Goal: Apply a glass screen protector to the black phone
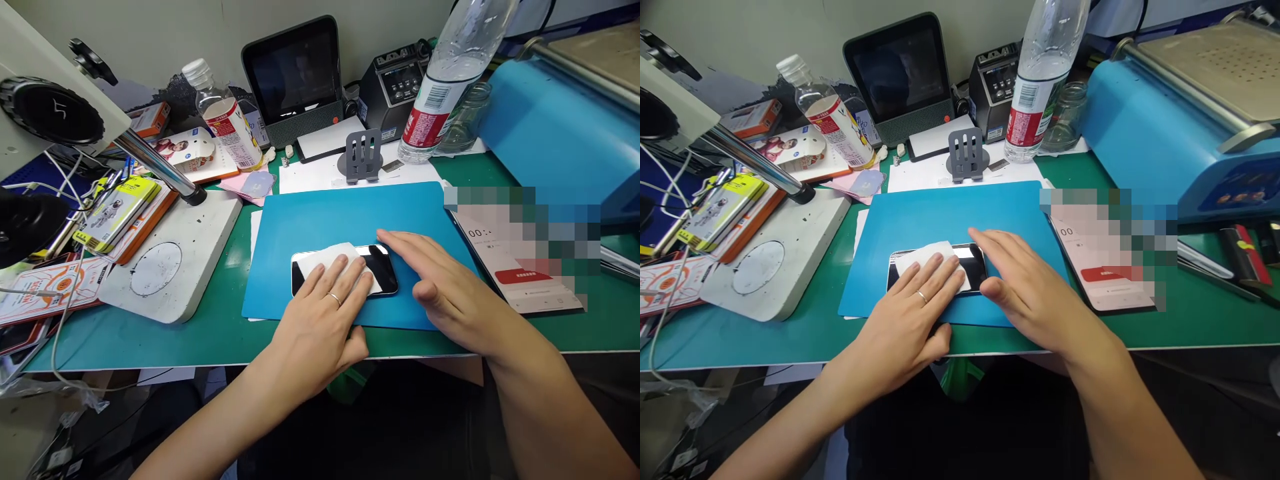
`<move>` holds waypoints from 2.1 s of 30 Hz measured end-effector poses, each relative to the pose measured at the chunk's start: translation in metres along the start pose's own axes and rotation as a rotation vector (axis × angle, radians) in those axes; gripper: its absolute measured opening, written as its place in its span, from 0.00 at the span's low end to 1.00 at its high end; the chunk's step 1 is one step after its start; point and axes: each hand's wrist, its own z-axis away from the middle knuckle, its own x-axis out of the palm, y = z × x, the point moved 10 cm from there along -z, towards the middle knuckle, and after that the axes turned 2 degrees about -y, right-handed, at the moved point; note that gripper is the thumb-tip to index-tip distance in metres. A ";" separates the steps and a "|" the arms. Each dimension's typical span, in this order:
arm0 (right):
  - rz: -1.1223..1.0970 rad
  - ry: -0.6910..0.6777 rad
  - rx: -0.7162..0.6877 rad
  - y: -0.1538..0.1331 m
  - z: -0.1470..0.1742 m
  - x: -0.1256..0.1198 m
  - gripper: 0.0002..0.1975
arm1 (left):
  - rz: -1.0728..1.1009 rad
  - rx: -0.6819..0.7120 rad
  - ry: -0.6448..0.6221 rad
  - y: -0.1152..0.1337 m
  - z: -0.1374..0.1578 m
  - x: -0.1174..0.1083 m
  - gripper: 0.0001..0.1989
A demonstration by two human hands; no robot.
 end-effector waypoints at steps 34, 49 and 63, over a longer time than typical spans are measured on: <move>-0.004 -0.014 0.050 0.009 -0.001 0.002 0.48 | -0.057 -0.153 0.046 -0.010 0.010 -0.003 0.39; 0.016 -0.013 0.053 0.017 -0.002 0.003 0.45 | -0.031 -0.118 0.093 0.008 -0.006 -0.004 0.44; -0.008 -0.015 0.109 0.010 0.000 0.002 0.50 | -0.037 -0.322 0.155 -0.029 0.004 -0.007 0.40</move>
